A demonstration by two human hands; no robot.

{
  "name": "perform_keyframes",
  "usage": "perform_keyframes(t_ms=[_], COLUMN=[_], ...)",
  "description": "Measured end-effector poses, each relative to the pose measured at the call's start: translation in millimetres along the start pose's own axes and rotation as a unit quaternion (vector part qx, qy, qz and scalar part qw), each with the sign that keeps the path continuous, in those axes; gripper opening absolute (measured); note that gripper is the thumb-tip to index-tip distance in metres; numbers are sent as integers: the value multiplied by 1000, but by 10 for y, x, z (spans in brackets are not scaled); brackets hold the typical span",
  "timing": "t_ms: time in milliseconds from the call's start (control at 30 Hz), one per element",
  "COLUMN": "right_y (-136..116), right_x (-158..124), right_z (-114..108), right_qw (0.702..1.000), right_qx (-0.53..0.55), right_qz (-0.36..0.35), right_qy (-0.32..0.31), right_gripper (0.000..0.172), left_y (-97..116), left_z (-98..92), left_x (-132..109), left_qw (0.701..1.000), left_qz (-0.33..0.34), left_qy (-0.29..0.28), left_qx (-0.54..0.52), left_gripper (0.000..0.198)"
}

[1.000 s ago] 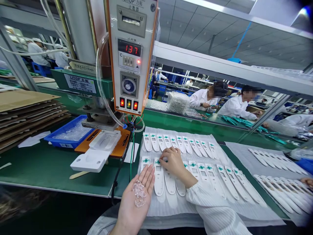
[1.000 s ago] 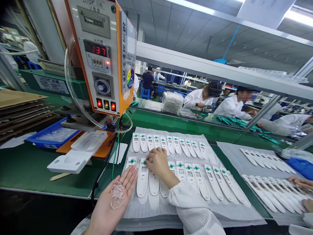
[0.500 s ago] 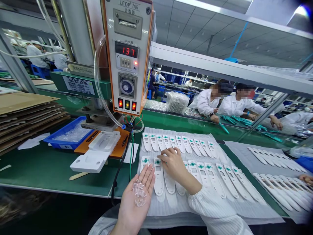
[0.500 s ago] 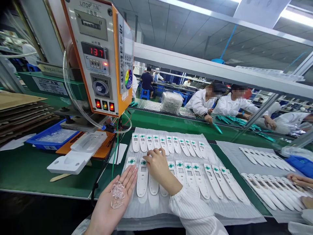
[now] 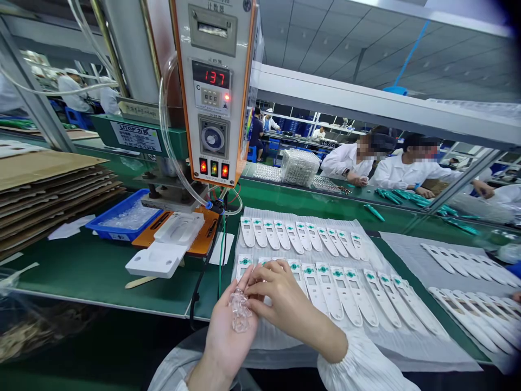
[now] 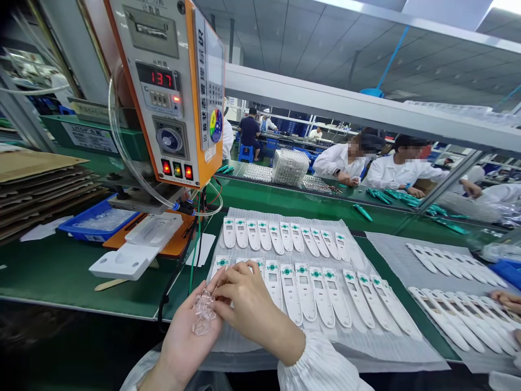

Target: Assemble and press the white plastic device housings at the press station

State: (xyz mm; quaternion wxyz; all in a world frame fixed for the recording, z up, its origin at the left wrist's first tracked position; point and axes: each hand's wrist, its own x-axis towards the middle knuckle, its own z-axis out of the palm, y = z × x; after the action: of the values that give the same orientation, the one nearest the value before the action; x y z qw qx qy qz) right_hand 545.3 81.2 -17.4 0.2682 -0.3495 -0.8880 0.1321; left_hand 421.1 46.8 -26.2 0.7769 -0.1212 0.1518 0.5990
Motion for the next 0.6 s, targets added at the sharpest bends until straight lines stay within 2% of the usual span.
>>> perform_keyframes(t_ms=[200,300,367,467,533,600], right_y=[-17,12,30,31,20,16], right_x=[-23,-40,-49,-50,-42,-30], right_z=[-41,-105,-119,-83,-45,-18], right_qw=[994,998,997,983,976,977], right_qx=[83,25,-65,-174,-191,-179], right_qz=[68,64,30,-59,-104,-117], right_qy=[-2,5,6,2,0,0], right_gripper=[12,13,12,13,13,11], left_y=[-15,-21,-34,-62,-76,-78], left_z=[-24,-20,-17,-24,-37,-52], left_x=[11,12,27,58,69,65], left_qw=[999,997,995,996,998,998], left_qz=[18,38,49,35,21,17], left_qy=[17,36,45,47,43,35], left_qx=[37,61,71,61,47,39], left_gripper=[47,49,50,49,48,46])
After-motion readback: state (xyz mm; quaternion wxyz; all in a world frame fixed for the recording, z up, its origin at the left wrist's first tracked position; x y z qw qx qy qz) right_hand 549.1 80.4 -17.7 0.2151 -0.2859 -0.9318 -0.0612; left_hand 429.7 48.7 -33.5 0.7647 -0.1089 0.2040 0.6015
